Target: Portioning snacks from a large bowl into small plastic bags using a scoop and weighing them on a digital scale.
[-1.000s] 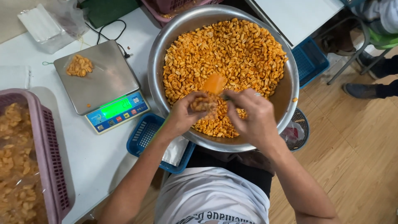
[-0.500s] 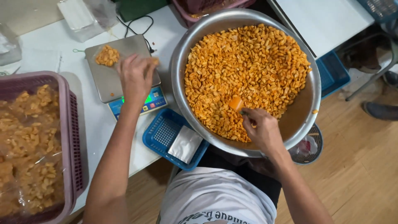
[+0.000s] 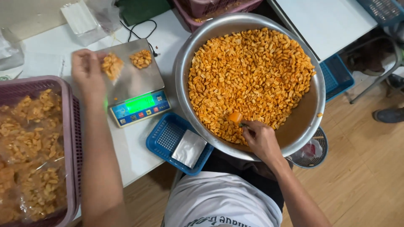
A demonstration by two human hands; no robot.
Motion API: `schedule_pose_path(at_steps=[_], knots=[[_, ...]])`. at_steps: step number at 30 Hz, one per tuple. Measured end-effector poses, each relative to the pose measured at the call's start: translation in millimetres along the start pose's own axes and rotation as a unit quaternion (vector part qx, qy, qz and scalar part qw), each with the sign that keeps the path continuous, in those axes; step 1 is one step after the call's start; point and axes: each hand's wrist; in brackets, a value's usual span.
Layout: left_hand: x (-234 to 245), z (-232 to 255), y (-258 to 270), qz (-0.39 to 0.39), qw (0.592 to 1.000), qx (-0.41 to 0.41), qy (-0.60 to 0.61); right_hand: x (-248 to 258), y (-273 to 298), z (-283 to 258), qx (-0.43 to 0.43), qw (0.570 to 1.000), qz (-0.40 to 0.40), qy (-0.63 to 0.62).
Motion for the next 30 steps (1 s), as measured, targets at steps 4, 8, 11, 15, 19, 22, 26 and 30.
schedule_pose_path(at_steps=[4, 8, 11, 15, 19, 22, 26, 30], knots=[[-13.6, -13.5, 25.3, -0.137, 0.831, 0.369, 0.392, -1.4, 4.1, 8.7, -0.029, 0.998, 0.011, -0.047], [-62.6, 117.7, 90.7, -0.166, 0.796, 0.538, 0.22, -3.1, 6.1, 2.5, -0.034, 0.998, 0.022, -0.042], [-72.3, 190.2, 130.0, -0.336, 0.784, 0.376, 0.361, -1.9, 5.5, 3.9, -0.023, 0.999, 0.026, -0.037], [-111.6, 181.7, 162.8, -0.42, 0.741, 0.338, 0.401, -5.3, 2.9, 16.3, 0.002, 0.999, 0.022, -0.04], [-135.2, 186.0, 183.4, -0.45, 0.703, 0.377, 0.401, -10.9, 3.1, 17.0, 0.01, 0.998, 0.038, -0.043], [-140.5, 185.0, 196.7, -0.481, 0.641, 0.421, 0.425, -18.4, 5.6, 37.0, -0.001, 0.998, 0.042, -0.037], [-98.0, 189.8, 188.0, -0.526, 0.612, 0.456, 0.376, -5.7, 8.5, 13.8, 0.007, 0.999, 0.021, -0.045], [94.6, 74.0, 76.2, -0.431, 0.649, 0.437, 0.45, -6.3, 6.3, 15.6, -0.015, 0.999, 0.021, -0.038]])
Point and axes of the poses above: each hand's wrist, its own y-axis away from the middle knuckle, its own x-axis out of the back of the hand, z = x × y, and after that the axes turned 8 degrees about -y, right-handed
